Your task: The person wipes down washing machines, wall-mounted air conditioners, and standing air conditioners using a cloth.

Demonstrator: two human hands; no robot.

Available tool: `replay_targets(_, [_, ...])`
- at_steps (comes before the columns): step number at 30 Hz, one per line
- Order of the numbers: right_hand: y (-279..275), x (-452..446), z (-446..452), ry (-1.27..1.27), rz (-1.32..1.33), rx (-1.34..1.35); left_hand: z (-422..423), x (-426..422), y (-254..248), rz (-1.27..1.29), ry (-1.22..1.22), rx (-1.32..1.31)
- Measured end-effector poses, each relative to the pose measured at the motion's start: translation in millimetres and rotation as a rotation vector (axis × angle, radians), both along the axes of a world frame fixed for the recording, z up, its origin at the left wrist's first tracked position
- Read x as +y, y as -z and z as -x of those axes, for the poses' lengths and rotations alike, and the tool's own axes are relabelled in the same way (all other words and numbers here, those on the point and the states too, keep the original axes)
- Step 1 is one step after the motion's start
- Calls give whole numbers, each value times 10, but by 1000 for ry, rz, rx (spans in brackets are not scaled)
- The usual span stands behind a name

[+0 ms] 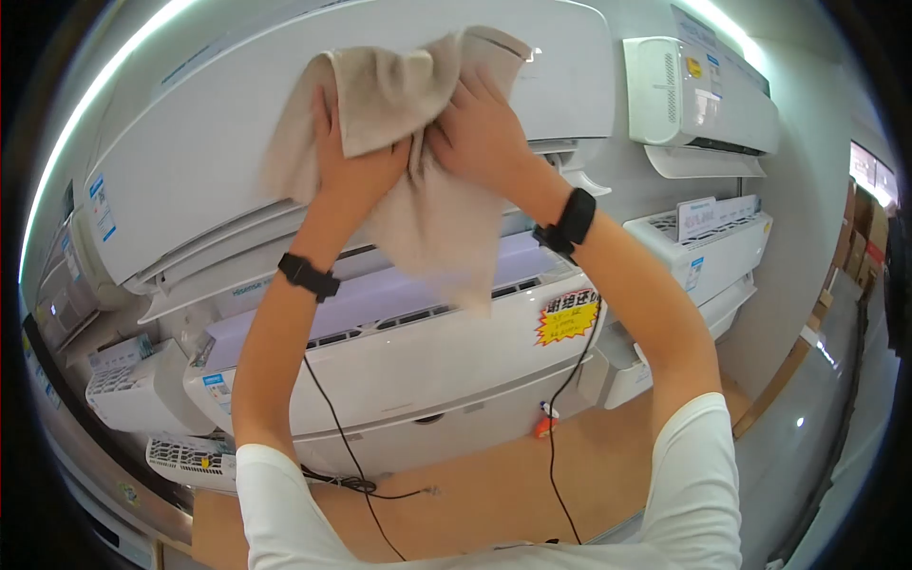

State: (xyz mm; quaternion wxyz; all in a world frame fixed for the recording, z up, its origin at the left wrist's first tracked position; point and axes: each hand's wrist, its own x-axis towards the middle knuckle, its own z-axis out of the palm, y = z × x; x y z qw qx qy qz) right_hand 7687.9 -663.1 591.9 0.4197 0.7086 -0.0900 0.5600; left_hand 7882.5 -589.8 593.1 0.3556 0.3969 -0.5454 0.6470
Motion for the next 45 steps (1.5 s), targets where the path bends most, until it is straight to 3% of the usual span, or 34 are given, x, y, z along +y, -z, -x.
replay_targets(5, [-38, -350, 785, 86, -5, -33, 51, 19, 3, -55, 204, 47])
replay_targets(8, [-343, -417, 918, 71, -13, -128, 318, -32, -289, -60, -7, 97])
replay_targets(10, [-532, -483, 820, 112, 18, -189, 558, -192, -452, 26, 62, 145])
replay_targets(17, [77, -539, 805, -54, -1, -76, 761, -470, -26, -20, 82, -34])
replay_targets(20, [126, -671, 1155, -57, -7, -78, 649, -407, -5, -79, 184, 30])
replay_targets(23, [-126, -744, 1210, 2, -32, -193, 637, -313, -224, -36, -18, 6])
replay_targets(26, [-359, -596, 1070, 16, -52, -284, 934, -403, -399, 133, -41, 177])
replay_targets(29, [-307, -371, 915, 88, -193, -127, 1030, -568, -252, 186, 179, 78])
replay_targets(32, [47, -527, 913, -55, 65, -11, 766, -739, 73, 58, -22, -42])
replay_targets(34, [229, -621, 1061, 69, 4, 66, 675, -597, 188, 0, -21, -54])
replay_targets(36, [257, -648, 1077, 76, -22, 74, 650, -355, 221, -28, 28, -21])
replay_targets(37, [248, -574, 1047, 53, -50, 56, 633, -257, 244, -11, 211, 8])
replay_targets(41, [445, -135, 715, -211, -86, -68, 594, 48, 507, -30, 140, 252])
replay_targets(45, [1133, 465, 443, -294, -311, -174, 613, 584, 1205, -153, 203, 409])
